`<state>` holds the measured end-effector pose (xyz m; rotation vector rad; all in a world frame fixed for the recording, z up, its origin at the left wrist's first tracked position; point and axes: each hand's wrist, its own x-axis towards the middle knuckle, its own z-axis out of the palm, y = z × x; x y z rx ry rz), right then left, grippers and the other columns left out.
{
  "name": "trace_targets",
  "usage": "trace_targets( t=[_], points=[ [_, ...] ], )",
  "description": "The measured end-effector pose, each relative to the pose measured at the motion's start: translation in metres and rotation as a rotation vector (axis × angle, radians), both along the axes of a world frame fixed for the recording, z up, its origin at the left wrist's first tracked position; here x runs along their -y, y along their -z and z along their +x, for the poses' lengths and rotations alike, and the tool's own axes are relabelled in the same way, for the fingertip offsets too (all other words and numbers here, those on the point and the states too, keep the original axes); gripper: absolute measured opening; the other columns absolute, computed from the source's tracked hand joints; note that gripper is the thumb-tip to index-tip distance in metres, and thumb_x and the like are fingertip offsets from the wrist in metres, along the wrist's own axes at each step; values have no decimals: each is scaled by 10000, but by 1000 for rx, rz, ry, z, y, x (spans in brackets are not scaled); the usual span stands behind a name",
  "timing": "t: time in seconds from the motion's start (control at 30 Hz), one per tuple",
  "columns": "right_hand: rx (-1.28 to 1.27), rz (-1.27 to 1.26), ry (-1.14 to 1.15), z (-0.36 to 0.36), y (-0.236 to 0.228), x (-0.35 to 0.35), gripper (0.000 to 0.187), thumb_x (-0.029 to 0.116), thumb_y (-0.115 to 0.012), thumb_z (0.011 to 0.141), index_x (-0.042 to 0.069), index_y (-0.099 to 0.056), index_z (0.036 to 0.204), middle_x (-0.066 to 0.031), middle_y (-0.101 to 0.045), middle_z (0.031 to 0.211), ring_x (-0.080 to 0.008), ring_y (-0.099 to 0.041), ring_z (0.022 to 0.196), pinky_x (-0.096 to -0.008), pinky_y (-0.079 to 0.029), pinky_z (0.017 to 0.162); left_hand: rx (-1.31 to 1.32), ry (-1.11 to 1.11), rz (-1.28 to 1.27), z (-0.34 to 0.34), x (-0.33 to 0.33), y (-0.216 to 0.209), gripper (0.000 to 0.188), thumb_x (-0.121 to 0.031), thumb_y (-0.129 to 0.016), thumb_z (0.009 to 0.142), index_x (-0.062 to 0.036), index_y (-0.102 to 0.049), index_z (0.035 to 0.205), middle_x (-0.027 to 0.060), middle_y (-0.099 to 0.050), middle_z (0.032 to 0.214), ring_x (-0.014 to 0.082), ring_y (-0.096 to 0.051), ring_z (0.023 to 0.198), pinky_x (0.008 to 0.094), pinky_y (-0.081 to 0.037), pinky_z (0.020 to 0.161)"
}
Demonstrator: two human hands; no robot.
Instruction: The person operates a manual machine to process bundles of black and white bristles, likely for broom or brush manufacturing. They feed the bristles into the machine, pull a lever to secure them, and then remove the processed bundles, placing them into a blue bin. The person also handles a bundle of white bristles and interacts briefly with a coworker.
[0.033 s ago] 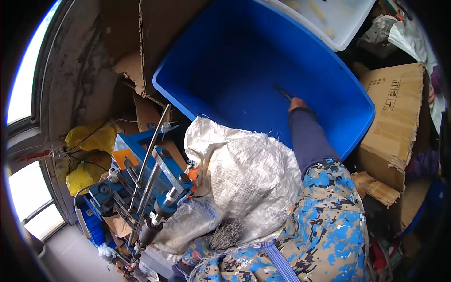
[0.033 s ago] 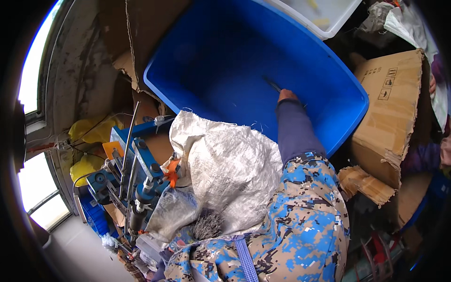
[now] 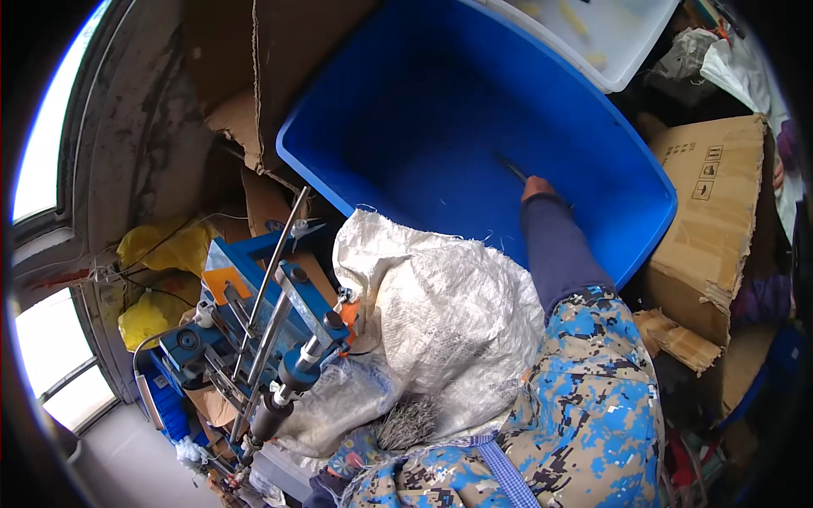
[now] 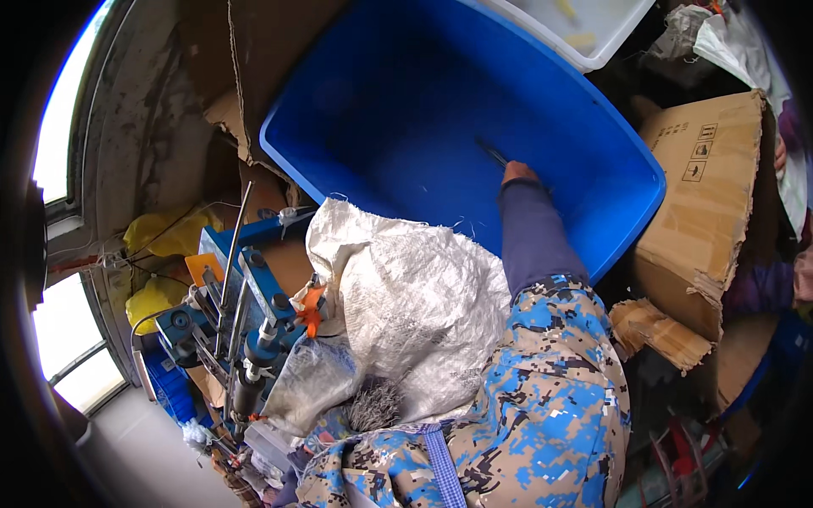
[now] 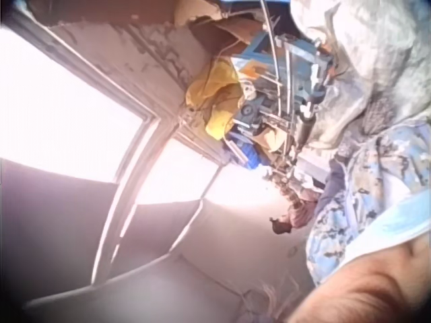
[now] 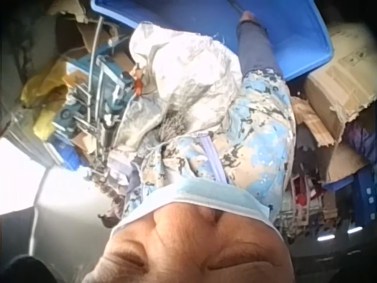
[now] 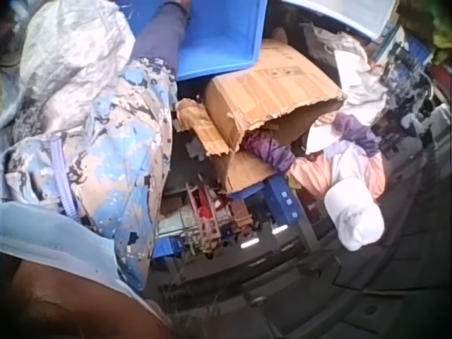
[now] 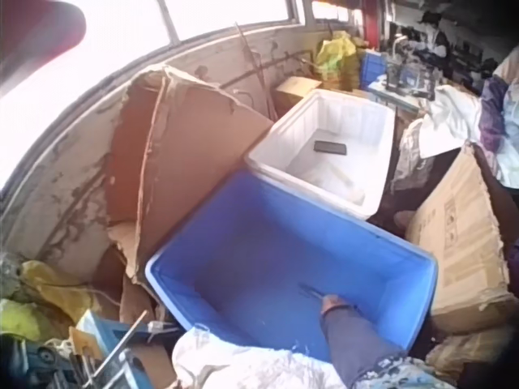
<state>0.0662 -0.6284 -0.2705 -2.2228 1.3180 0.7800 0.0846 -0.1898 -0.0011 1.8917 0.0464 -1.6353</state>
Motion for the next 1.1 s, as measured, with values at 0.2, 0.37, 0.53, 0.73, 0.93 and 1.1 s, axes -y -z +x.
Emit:
trace_targets(
  t=[0.2, 0.37, 0.53, 0.73, 0.93, 1.1],
  points=[
    [99, 9, 44, -3, 7, -4, 258, 137, -595, 756, 35, -601, 993, -191, -590, 1003, -326, -559, 974, -394, -451, 839, -5, 4, 2, -4, -3, 1, 548, -195, -749, 618, -49, -543, 1104, 90, -617, 1003, 174, -572, 891, 288, -437, 798],
    [70, 22, -169, 3, 11, -13, 225, 105, -557, 761, 22, -609, 963, -190, -594, 987, -323, -567, 955, -393, -457, 830, -12, 10, 7, -2, -2, 1, 545, -197, -749, 620, -49, -544, 1103, 89, -618, 1001, 172, -572, 887, 286, -438, 795],
    [11, 11, -263, 16, 1, -14, 232, 76, -542, 756, 32, -612, 972, -187, -592, 1002, -322, -566, 962, -385, -459, 841, -14, 15, 9, -1, -1, -1, 542, -198, -749, 621, -50, -546, 1101, 87, -618, 998, 169, -572, 884, 285, -438, 793],
    [-12, 4, -294, 18, -2, -20, 246, 73, -540, 759, 30, -608, 991, -191, -586, 1020, -322, -558, 982, -382, -453, 855, -15, 15, 5, -4, -5, -3, 538, -199, -748, 623, -51, -547, 1100, 86, -619, 995, 166, -572, 879, 283, -439, 789],
    [69, 30, -180, 14, -2, -24, 231, 76, -530, 763, 31, -614, 973, -181, -595, 1004, -322, -571, 954, -387, -458, 839, -19, 19, 8, -6, -6, -5, 534, -201, -748, 625, -52, -549, 1098, 84, -620, 992, 162, -572, 874, 282, -440, 786],
    [61, -7, -378, 8, 18, -30, 228, 54, -491, 775, 44, -622, 961, -176, -600, 994, -320, -579, 933, -391, -466, 822, -30, 34, 7, -3, -5, -5, 531, -202, -748, 627, -53, -550, 1097, 82, -621, 989, 160, -572, 871, 280, -440, 783]
  ],
)
